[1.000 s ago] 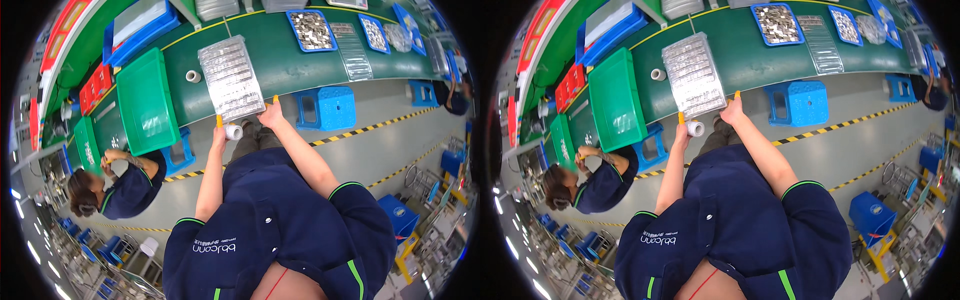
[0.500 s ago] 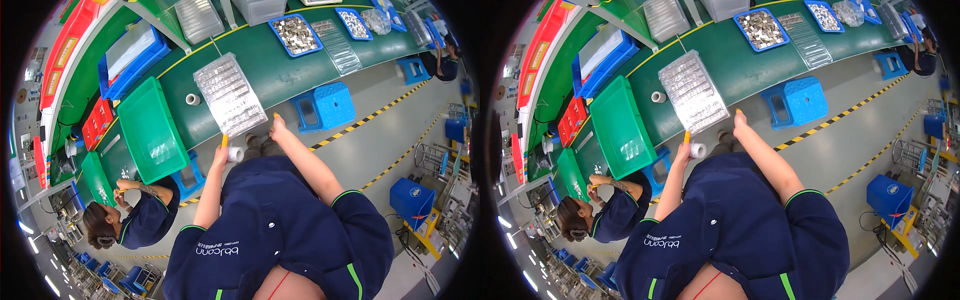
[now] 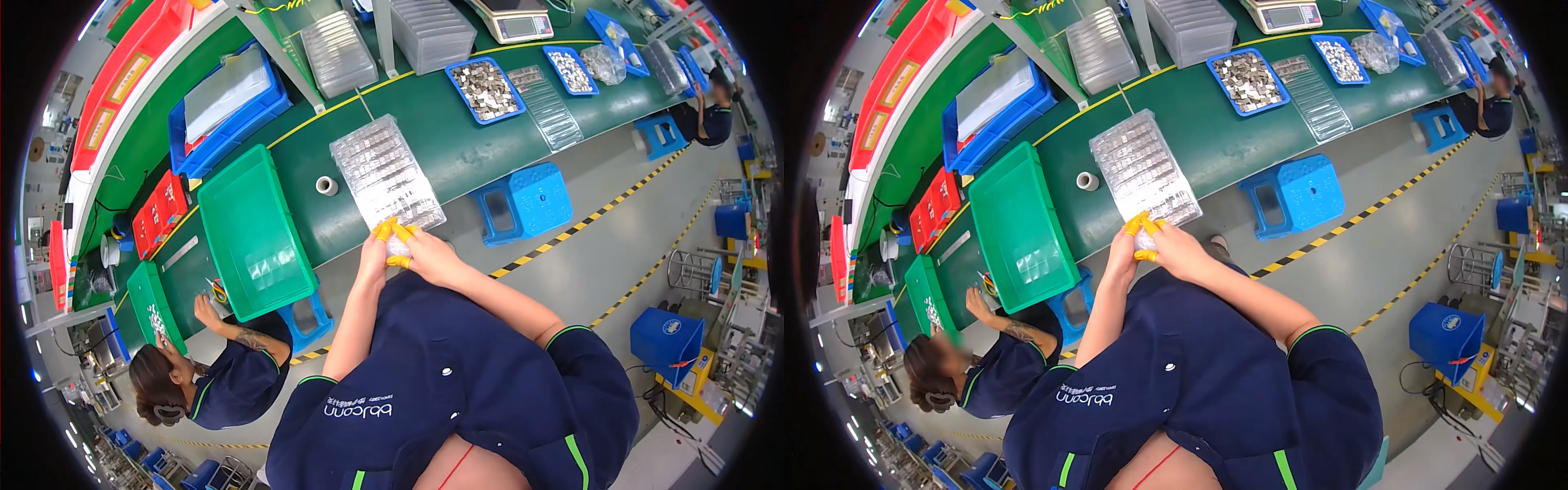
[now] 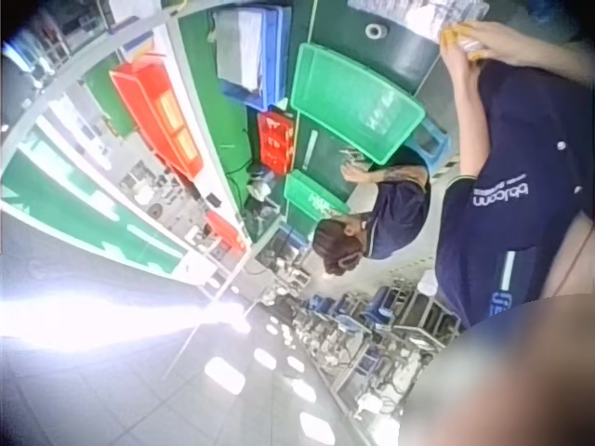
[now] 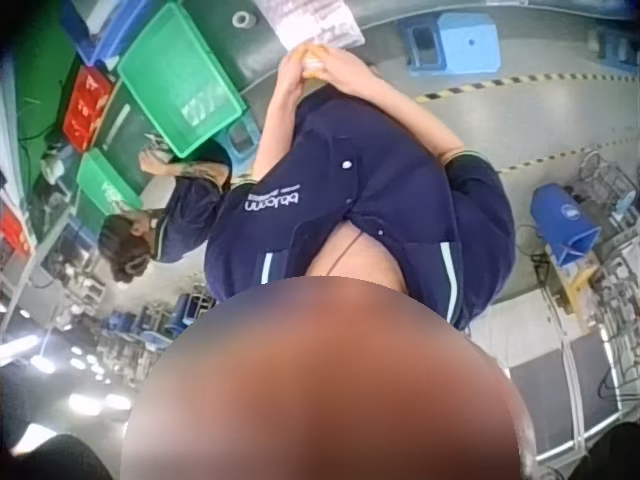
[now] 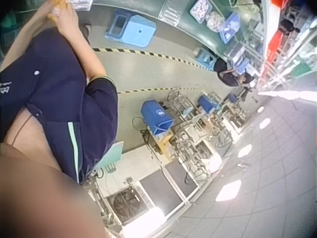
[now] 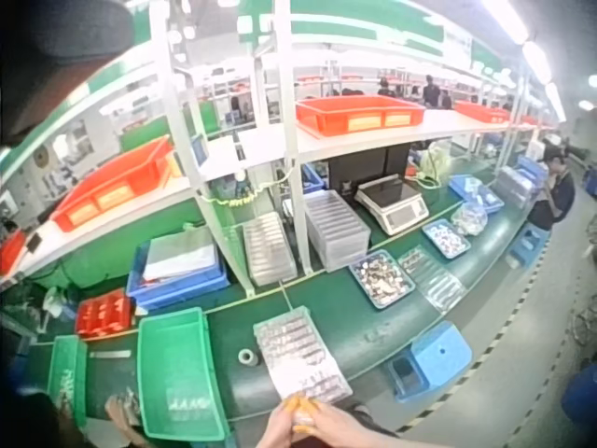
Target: The person wraps a stack of small rectangular items with clear plastic film using a handheld dispenser. They rotate the stack to cover all sides, tear the film, and secure the package with tape. The wrapped stack is then placed on the table.
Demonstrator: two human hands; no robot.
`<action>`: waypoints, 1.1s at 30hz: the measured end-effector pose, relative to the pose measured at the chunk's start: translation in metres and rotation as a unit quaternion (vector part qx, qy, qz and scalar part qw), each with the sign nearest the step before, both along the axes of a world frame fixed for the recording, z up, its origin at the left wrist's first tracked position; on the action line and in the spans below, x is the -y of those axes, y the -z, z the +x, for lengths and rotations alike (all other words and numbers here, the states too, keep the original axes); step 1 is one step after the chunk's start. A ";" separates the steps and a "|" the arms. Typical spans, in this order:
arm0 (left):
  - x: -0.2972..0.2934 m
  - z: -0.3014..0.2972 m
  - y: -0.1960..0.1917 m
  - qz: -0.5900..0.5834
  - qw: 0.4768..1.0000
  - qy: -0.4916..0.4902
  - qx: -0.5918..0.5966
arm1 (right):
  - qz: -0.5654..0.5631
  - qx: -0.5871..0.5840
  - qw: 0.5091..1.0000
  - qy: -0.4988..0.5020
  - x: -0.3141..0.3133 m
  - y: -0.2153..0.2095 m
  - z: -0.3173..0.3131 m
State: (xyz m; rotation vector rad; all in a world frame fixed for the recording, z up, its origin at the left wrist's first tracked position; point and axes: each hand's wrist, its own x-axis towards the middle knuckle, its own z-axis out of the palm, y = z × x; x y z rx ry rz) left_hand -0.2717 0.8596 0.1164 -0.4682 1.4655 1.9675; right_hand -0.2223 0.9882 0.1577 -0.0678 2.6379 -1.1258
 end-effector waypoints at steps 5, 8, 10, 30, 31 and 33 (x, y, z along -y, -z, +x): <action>-0.015 0.009 -0.011 -0.070 0.988 0.083 -0.110 | -0.062 0.098 0.993 0.029 -0.022 -0.009 -0.007; -0.025 0.005 -0.011 -0.067 0.980 0.104 -0.154 | -0.104 0.113 0.987 0.050 -0.038 -0.010 -0.012; -0.037 -0.002 -0.021 0.000 0.990 0.104 -0.096 | -0.162 0.122 0.976 0.076 -0.057 0.015 -0.016; -0.048 0.059 0.104 0.296 0.689 -0.484 0.451 | -0.033 -0.064 0.974 0.214 -0.151 0.136 -0.302; -0.058 0.059 0.110 0.325 0.664 -0.498 0.453 | -0.045 -0.068 0.978 0.194 -0.132 0.128 -0.314; -0.080 0.055 0.115 0.390 0.632 -0.507 0.437 | -0.064 -0.090 0.987 0.118 -0.092 0.106 -0.336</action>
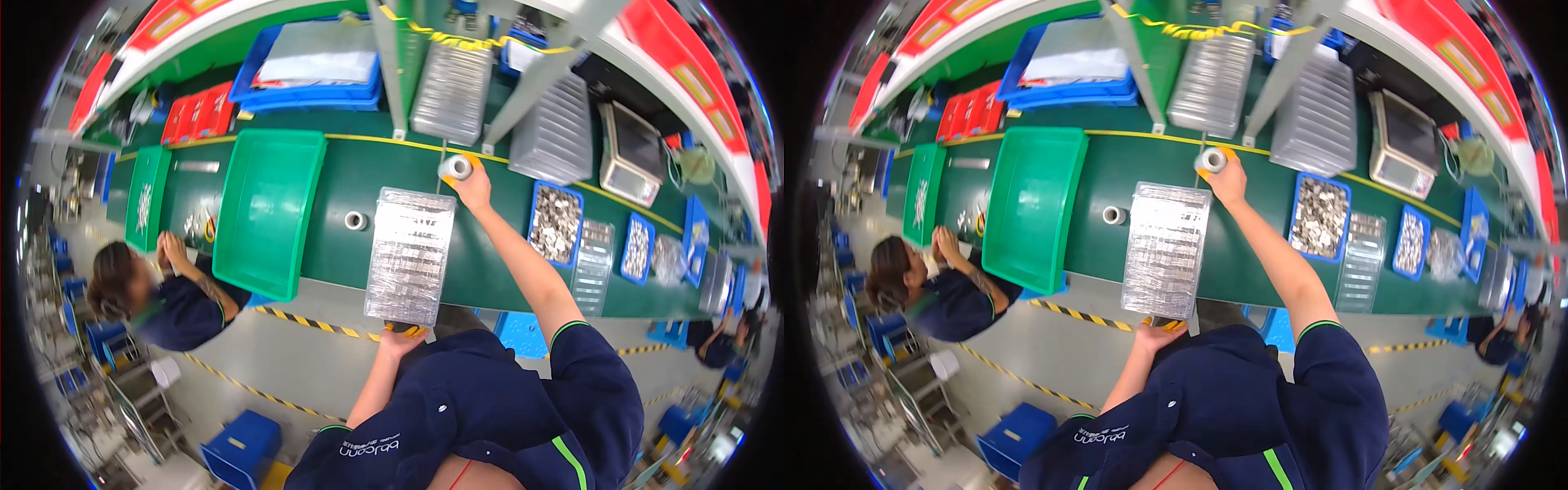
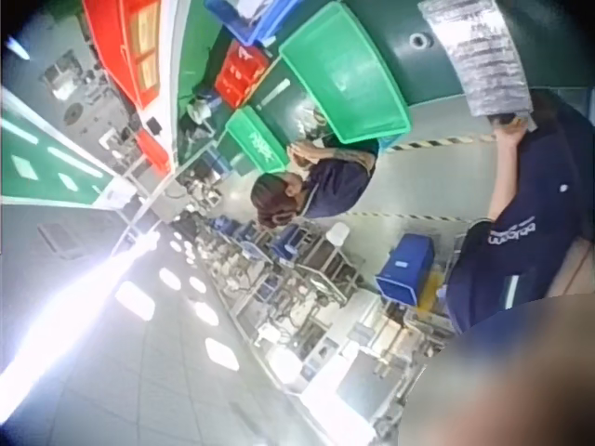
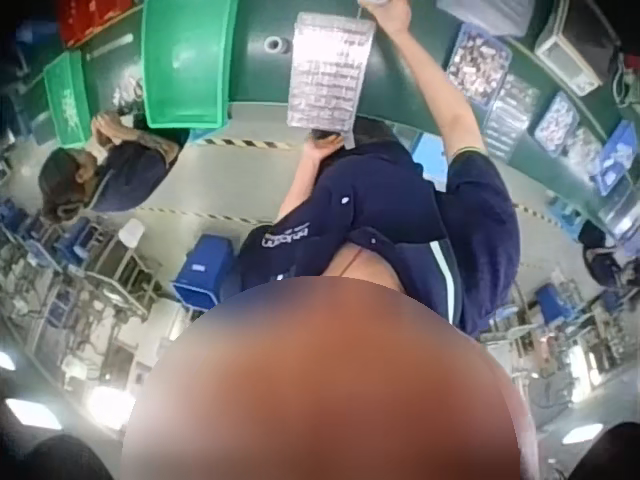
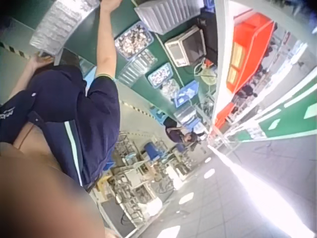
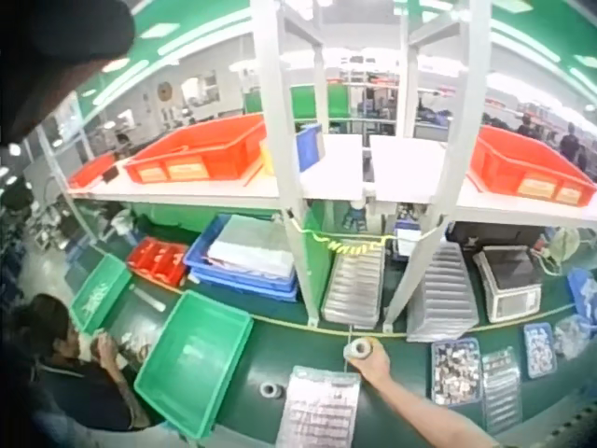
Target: The person wraps a stack of small rectangular items with clear plastic film using a handheld dispenser. They rotate the stack to cover all sides, tear the film, and secure the package with tape. The wrapped stack is then placed on the table.
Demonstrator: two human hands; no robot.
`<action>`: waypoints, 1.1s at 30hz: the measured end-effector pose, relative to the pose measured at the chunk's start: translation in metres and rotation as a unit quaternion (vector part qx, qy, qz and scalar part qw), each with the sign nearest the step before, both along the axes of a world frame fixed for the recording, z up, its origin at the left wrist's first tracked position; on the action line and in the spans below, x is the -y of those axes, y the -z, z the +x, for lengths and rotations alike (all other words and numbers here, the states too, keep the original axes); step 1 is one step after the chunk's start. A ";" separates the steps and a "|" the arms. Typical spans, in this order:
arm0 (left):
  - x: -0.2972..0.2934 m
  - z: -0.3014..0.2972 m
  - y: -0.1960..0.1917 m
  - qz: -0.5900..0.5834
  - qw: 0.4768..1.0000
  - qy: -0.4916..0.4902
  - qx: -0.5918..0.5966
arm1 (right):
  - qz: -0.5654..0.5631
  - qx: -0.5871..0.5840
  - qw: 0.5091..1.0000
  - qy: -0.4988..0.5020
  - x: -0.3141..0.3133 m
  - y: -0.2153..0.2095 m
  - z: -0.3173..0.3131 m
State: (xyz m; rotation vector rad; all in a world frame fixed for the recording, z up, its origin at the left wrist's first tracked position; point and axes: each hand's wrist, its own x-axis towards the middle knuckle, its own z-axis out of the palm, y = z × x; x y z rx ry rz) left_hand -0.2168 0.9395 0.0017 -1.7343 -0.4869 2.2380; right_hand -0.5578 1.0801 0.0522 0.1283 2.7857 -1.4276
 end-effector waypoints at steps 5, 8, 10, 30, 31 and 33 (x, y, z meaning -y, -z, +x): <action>-0.033 -0.020 0.000 -0.010 0.990 -0.060 -0.129 | 0.038 -0.096 0.970 -0.221 0.088 -0.007 -0.046; -0.035 -0.024 -0.002 -0.020 0.978 -0.083 -0.192 | 0.099 -0.072 0.959 -0.257 0.141 0.004 -0.069; -0.034 -0.022 0.003 -0.005 0.977 -0.099 -0.191 | 0.141 -0.131 0.954 -0.228 0.164 0.024 -0.086; -0.040 -0.026 -0.020 0.011 0.998 -0.057 -0.030 | 0.528 -0.279 0.791 -0.135 0.194 0.060 -0.125; -0.040 -0.027 -0.020 0.025 0.997 -0.076 -0.023 | 0.522 -0.271 0.795 -0.146 0.190 0.060 -0.124; -0.037 -0.023 -0.022 0.062 0.991 -0.118 -0.021 | 0.447 -0.197 0.851 -0.195 0.185 0.051 -0.102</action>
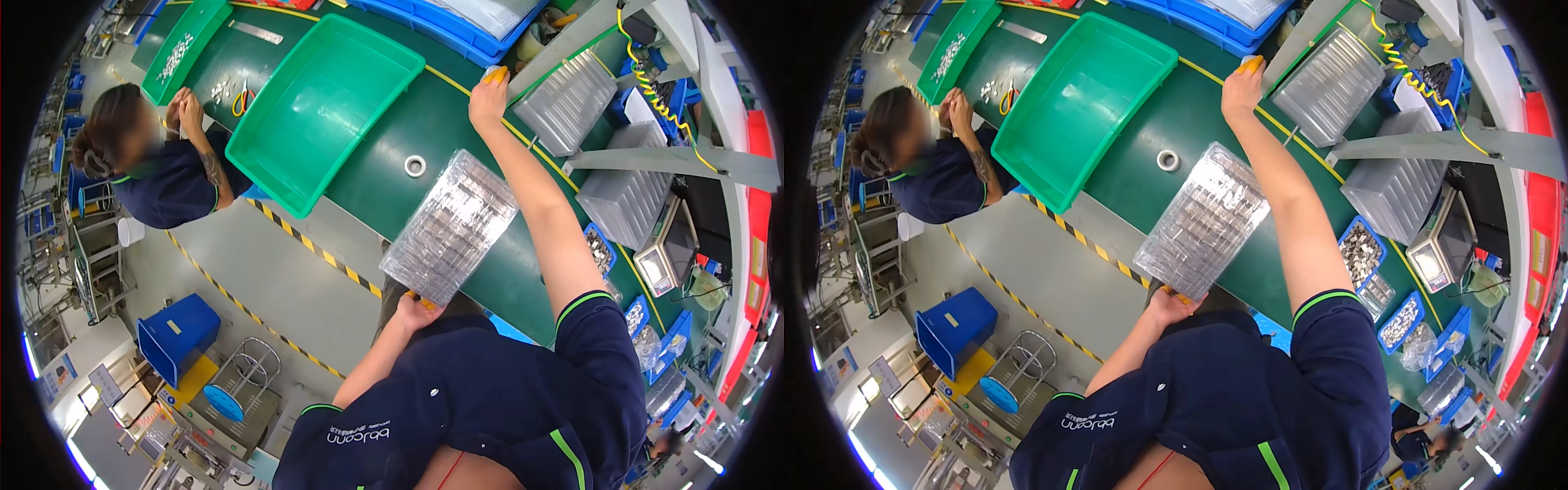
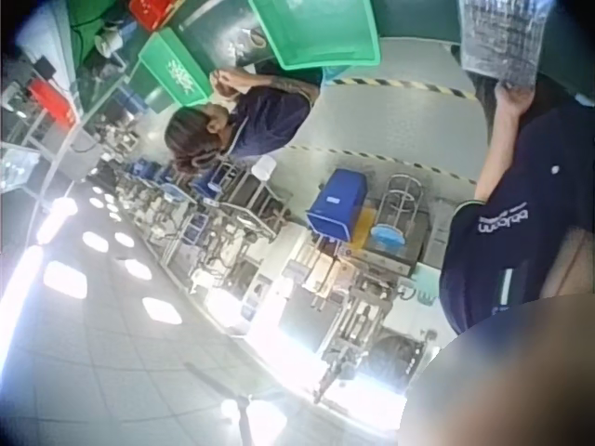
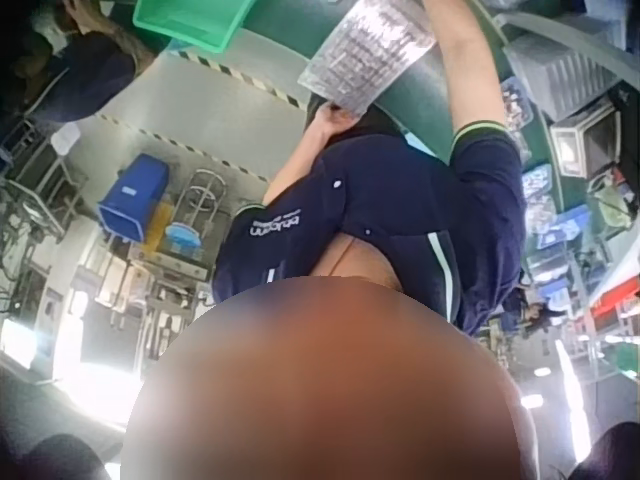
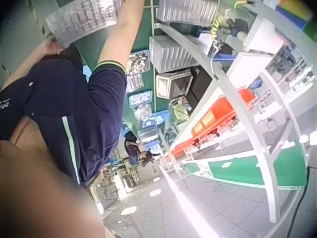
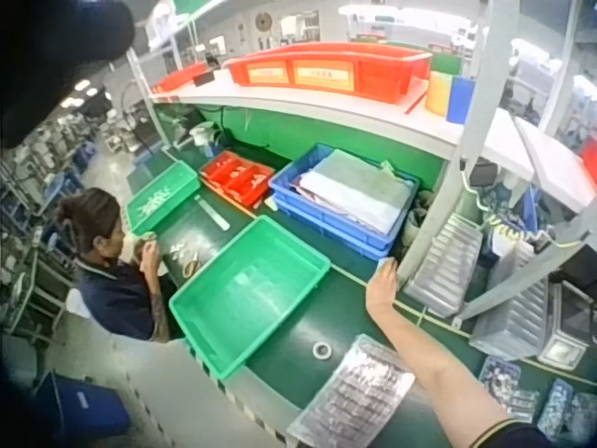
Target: The person wraps a stack of small rectangular items with clear plastic film using a handheld dispenser. They rotate the stack to cover all sides, tear the film, and secure the package with tape. The wrapped stack is then placed on the table.
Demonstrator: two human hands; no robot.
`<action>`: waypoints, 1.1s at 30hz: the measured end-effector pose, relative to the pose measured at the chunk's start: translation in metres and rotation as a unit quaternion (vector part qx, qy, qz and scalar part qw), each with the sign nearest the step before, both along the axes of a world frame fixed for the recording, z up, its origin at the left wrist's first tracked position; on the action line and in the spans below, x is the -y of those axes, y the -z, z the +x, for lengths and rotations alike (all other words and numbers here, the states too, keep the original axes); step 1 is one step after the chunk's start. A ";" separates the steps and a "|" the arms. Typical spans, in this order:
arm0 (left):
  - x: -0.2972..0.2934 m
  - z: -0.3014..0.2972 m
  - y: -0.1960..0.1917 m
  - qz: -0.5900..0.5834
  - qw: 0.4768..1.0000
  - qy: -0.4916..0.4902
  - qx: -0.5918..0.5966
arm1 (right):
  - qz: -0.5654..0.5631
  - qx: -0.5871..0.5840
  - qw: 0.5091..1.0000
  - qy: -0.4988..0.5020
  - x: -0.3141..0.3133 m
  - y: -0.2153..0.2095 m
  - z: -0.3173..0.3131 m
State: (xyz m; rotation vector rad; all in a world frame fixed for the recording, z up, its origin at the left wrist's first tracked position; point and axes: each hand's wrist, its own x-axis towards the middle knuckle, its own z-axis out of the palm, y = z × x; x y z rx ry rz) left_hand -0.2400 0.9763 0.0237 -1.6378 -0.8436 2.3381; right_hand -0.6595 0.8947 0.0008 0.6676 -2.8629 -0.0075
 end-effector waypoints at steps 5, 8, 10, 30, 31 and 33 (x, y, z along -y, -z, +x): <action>0.009 -0.018 -0.018 -0.055 0.997 0.007 -0.055 | -0.088 0.208 0.963 -0.148 -0.023 -0.045 0.084; 0.004 -0.027 -0.005 -0.090 0.990 -0.027 -0.103 | -0.124 0.257 0.926 -0.248 -0.021 -0.060 0.125; -0.002 -0.027 -0.003 -0.135 0.989 -0.018 -0.054 | -0.092 0.272 0.921 -0.262 -0.011 -0.071 0.148; 0.100 0.124 -0.058 -0.486 0.863 0.060 -0.125 | -0.199 0.453 0.771 -0.400 -0.033 -0.097 0.412; 0.104 0.140 -0.054 -0.501 0.852 0.099 -0.114 | -0.201 0.458 0.778 -0.381 -0.034 -0.090 0.429; 0.110 0.174 -0.047 -0.555 0.810 0.166 -0.087 | -0.183 0.509 0.761 -0.359 -0.033 -0.080 0.462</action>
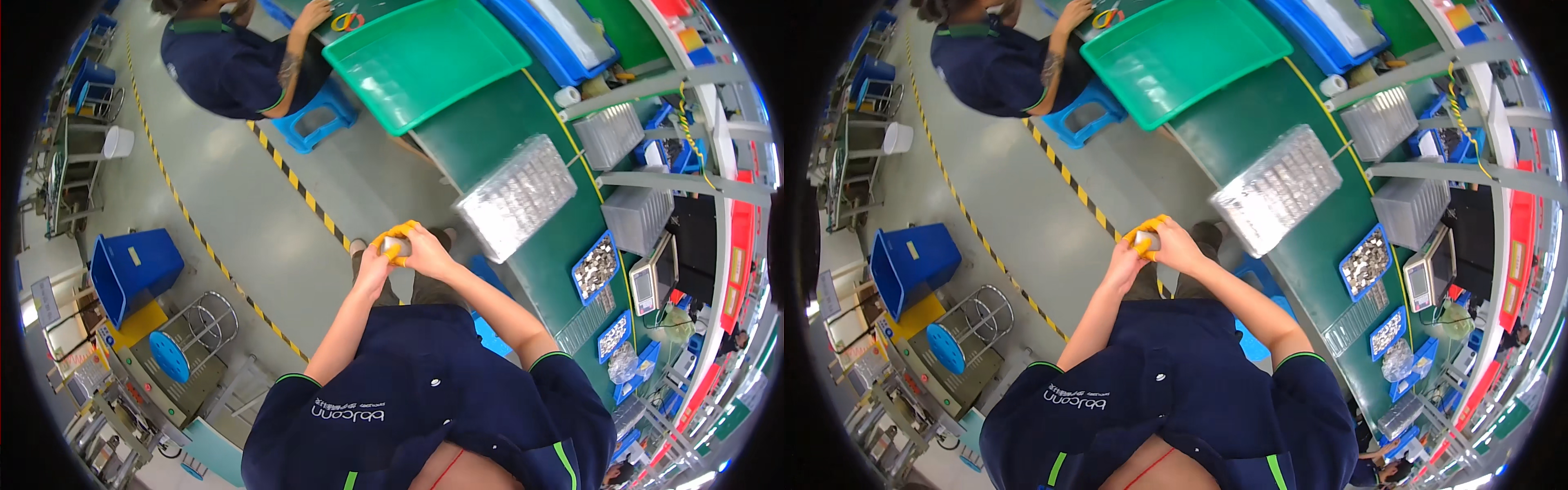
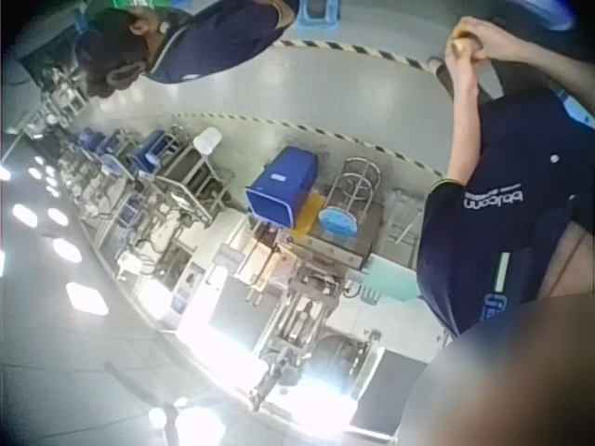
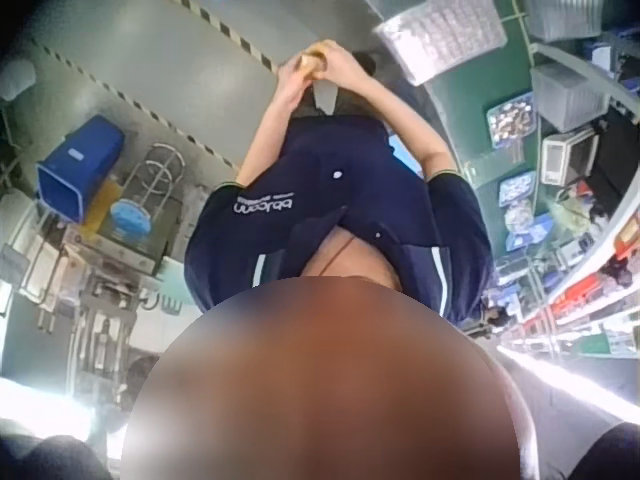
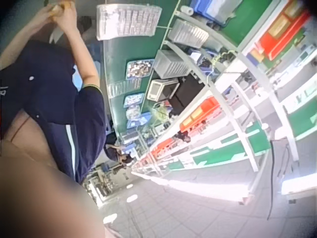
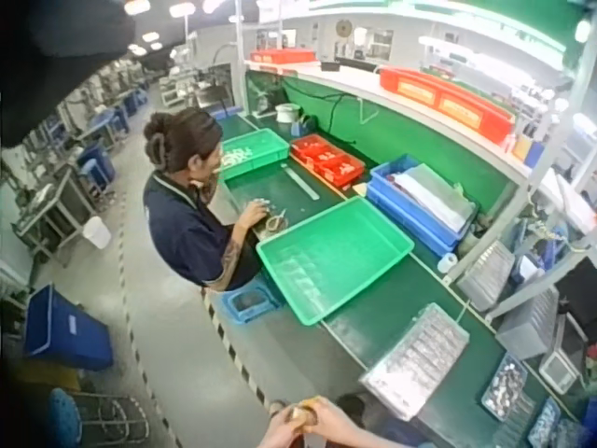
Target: The person wraps a stack of small rectangular items with clear plastic film using a handheld dispenser. They rotate the stack to cover all sides, tear the film, and secure the package with tape. The wrapped stack is then placed on the table.
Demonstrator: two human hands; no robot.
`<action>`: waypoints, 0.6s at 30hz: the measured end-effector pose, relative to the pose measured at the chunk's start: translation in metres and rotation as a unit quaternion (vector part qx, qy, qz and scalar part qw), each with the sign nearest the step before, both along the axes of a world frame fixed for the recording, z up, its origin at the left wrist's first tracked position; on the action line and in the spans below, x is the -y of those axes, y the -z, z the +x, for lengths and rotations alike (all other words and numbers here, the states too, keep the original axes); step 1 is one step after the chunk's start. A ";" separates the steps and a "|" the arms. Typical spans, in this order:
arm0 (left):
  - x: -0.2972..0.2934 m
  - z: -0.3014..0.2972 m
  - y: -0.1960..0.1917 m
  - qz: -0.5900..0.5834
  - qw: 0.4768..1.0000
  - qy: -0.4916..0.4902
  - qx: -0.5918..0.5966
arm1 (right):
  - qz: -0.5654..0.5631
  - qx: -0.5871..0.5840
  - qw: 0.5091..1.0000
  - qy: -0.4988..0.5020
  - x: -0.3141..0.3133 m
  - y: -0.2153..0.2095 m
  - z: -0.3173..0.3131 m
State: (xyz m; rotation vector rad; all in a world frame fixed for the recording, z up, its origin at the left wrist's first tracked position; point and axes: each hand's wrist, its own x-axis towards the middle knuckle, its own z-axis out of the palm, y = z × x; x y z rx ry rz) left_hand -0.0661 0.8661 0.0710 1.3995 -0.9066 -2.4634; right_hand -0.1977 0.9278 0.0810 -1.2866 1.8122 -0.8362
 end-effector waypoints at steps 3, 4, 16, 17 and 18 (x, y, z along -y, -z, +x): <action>0.013 0.051 0.004 -0.089 0.996 0.028 0.016 | 0.057 0.063 0.996 -0.013 0.012 0.009 0.047; 0.020 0.067 0.005 -0.088 0.996 0.011 0.012 | 0.066 0.102 0.993 -0.004 0.019 0.012 0.062; 0.012 0.156 0.096 0.167 0.947 -0.270 0.047 | 0.312 0.298 0.830 0.354 0.074 0.217 -0.010; -0.001 0.157 0.108 0.220 0.933 -0.276 0.063 | 0.300 0.315 0.804 0.405 0.074 0.236 -0.035; -0.010 0.158 0.116 0.245 0.929 -0.266 0.074 | 0.297 0.320 0.795 0.422 0.081 0.249 -0.059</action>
